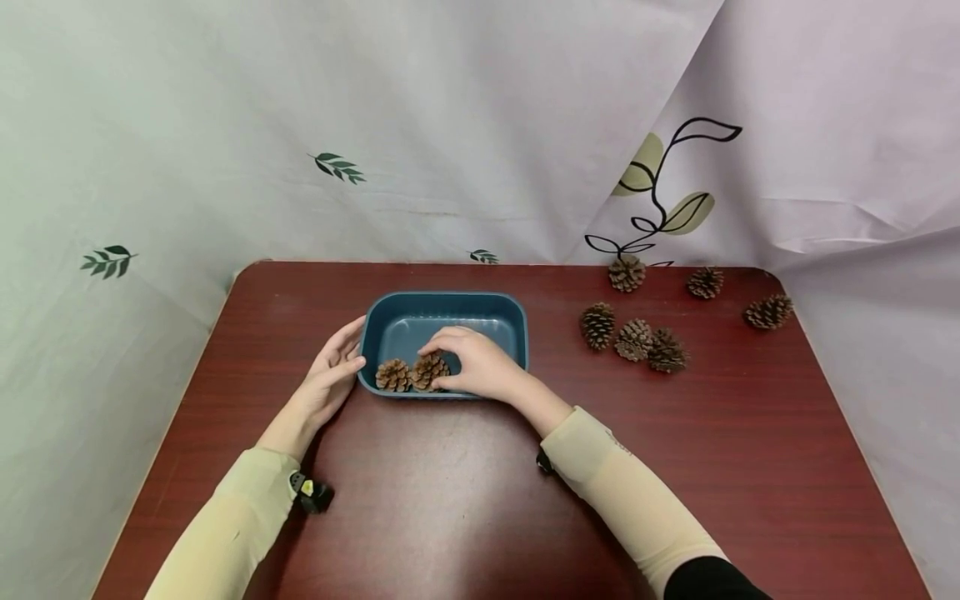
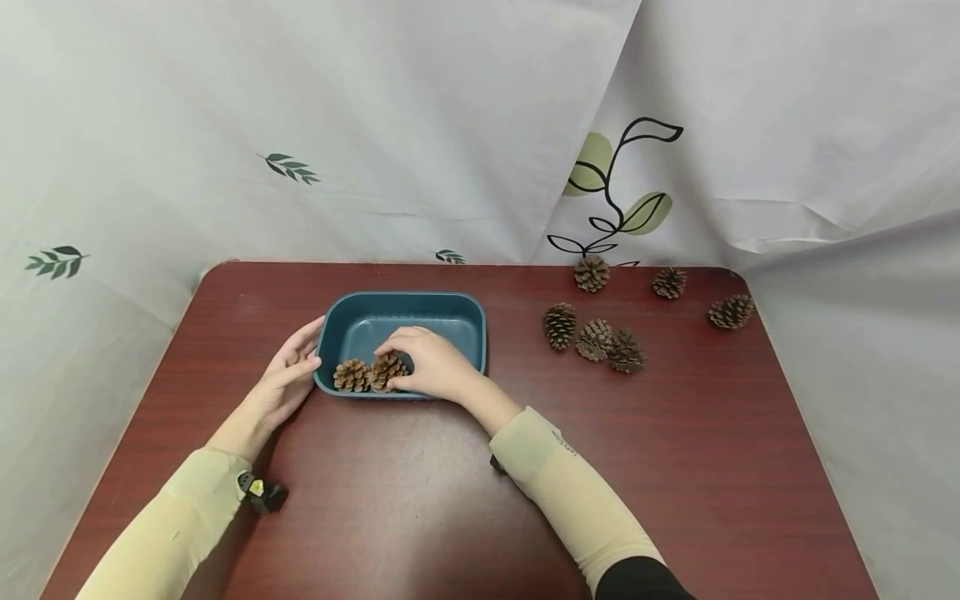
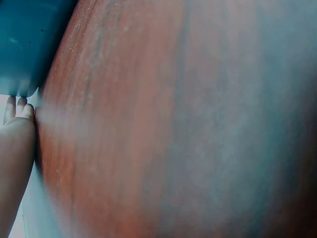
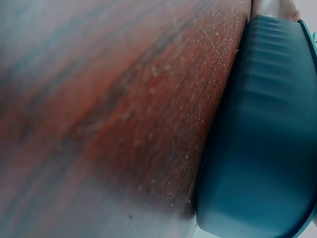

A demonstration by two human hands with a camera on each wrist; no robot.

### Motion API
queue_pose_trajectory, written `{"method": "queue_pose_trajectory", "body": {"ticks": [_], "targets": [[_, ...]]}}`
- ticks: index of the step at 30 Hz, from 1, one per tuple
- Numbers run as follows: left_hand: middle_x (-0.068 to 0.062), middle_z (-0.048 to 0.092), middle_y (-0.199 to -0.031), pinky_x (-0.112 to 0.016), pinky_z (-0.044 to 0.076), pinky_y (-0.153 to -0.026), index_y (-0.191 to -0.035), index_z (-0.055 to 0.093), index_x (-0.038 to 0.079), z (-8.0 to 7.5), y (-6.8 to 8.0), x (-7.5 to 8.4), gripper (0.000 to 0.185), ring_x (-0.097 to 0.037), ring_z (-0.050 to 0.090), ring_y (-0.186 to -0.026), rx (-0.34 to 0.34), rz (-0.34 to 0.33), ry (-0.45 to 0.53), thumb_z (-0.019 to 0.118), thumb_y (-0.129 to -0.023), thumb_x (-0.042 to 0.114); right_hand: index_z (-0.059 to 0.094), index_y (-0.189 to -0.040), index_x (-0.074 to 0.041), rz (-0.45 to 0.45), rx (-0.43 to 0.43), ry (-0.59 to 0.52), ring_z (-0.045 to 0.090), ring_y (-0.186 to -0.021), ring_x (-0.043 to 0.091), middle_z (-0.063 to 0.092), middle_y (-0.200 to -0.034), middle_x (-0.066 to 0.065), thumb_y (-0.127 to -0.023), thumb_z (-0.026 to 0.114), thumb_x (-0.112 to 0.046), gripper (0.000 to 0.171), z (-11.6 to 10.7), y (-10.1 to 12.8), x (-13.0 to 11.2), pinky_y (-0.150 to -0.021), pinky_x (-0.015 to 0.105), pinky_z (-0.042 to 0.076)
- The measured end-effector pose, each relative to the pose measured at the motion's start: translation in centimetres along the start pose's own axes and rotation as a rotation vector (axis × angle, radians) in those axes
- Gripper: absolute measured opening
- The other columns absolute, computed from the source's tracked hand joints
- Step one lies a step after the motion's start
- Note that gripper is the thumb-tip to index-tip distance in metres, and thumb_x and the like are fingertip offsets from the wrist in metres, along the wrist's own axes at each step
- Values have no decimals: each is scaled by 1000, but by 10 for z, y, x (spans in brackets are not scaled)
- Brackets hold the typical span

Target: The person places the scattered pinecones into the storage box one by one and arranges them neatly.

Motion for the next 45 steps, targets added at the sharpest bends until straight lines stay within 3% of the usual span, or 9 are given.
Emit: {"method": "queue_pose_trajectory", "body": {"ticks": [18, 23, 45], "targets": [[10, 56, -154, -19, 45, -110, -162, 40, 11, -1, -1, -1, 64, -5, 53, -139, 16, 3, 0, 45, -103, -15, 72, -134, -16, 35, 30, -20, 65, -126, 20, 70, -132, 2, -96, 81, -21, 39, -5, 3, 2, -110, 40, 52], [10, 56, -154, -19, 45, -110, -161, 41, 12, -1, -1, -2, 64, -5, 52, -139, 20, 2, 2, 45, -103, -15, 73, -134, -12, 35, 60, -51, 66, -125, 21, 71, -132, 4, -97, 81, -19, 38, -12, 9, 3, -110, 41, 53], [8, 54, -155, -19, 45, -110, -161, 41, 12, -1, 0, -1, 63, -6, 51, -140, 18, -2, -1, 46, -104, -14, 77, -123, -9, 48, 370, -211, 70, -113, 24, 75, -121, 8, -90, 84, -6, 34, -66, 60, 25, -98, 52, 56]]}}
Point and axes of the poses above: each hand's wrist, its own y-axis away from the middle knuckle, its own z-axis out of the palm, x = y × z, the point moved 4 cm from there along -y, towards the middle knuckle
